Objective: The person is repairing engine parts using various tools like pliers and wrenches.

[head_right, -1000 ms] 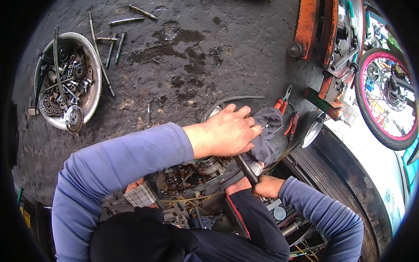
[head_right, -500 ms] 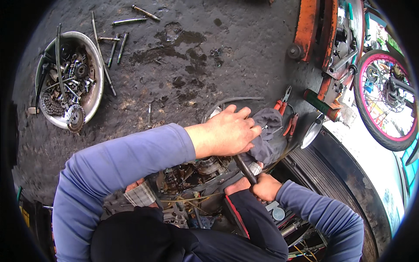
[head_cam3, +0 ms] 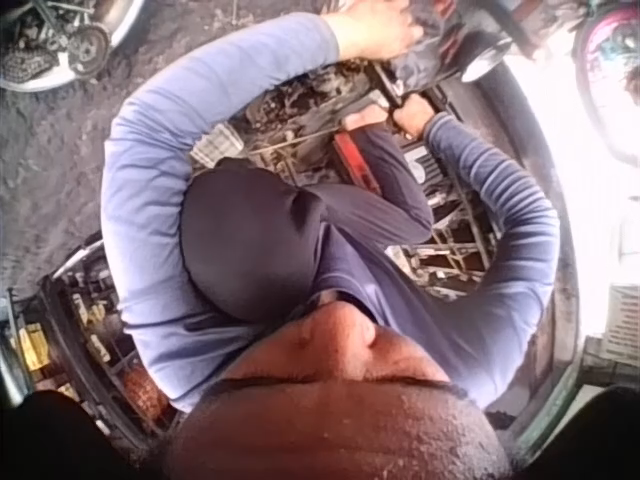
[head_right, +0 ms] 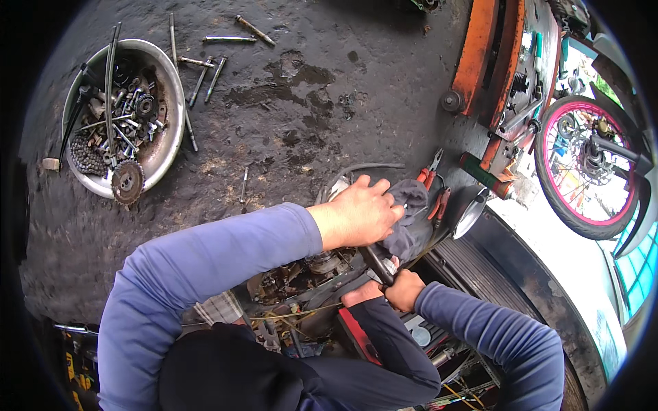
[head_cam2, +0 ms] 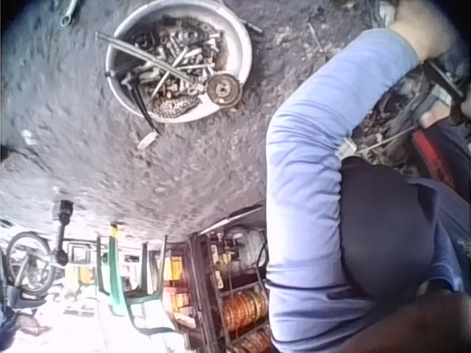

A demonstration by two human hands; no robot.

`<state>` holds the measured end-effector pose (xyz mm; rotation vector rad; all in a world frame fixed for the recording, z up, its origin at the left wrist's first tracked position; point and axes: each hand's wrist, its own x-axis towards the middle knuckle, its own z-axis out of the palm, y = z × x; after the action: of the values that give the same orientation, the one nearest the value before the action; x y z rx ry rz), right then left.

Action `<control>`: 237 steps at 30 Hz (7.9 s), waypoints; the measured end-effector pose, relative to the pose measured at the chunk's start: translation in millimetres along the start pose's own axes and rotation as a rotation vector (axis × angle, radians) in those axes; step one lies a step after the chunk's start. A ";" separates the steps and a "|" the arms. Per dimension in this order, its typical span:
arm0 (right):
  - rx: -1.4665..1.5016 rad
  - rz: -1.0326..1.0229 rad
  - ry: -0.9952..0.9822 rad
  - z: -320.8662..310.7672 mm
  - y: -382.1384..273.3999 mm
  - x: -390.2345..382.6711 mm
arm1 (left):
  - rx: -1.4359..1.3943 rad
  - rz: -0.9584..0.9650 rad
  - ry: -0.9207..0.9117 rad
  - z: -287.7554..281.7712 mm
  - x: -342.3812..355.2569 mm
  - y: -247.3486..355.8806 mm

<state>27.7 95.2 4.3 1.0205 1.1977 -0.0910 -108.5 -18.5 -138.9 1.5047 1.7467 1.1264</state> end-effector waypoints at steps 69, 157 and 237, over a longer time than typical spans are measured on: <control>-0.168 -1.191 0.986 -145.9 37.3 -50.2 | 0.359 -0.286 0.283 -71.9 -152.9 113.5; 0.785 -1.540 0.975 -163.9 -56.3 -15.0 | -0.524 -0.026 1.594 -93.9 -20.1 138.7; 0.406 -1.290 -0.177 -129.1 59.7 -11.5 | -0.193 -0.274 0.687 -59.6 -28.3 184.9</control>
<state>-37.3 213.8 49.8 0.4003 1.5277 -1.4404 -61.4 -57.3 47.7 0.7640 2.1112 1.7270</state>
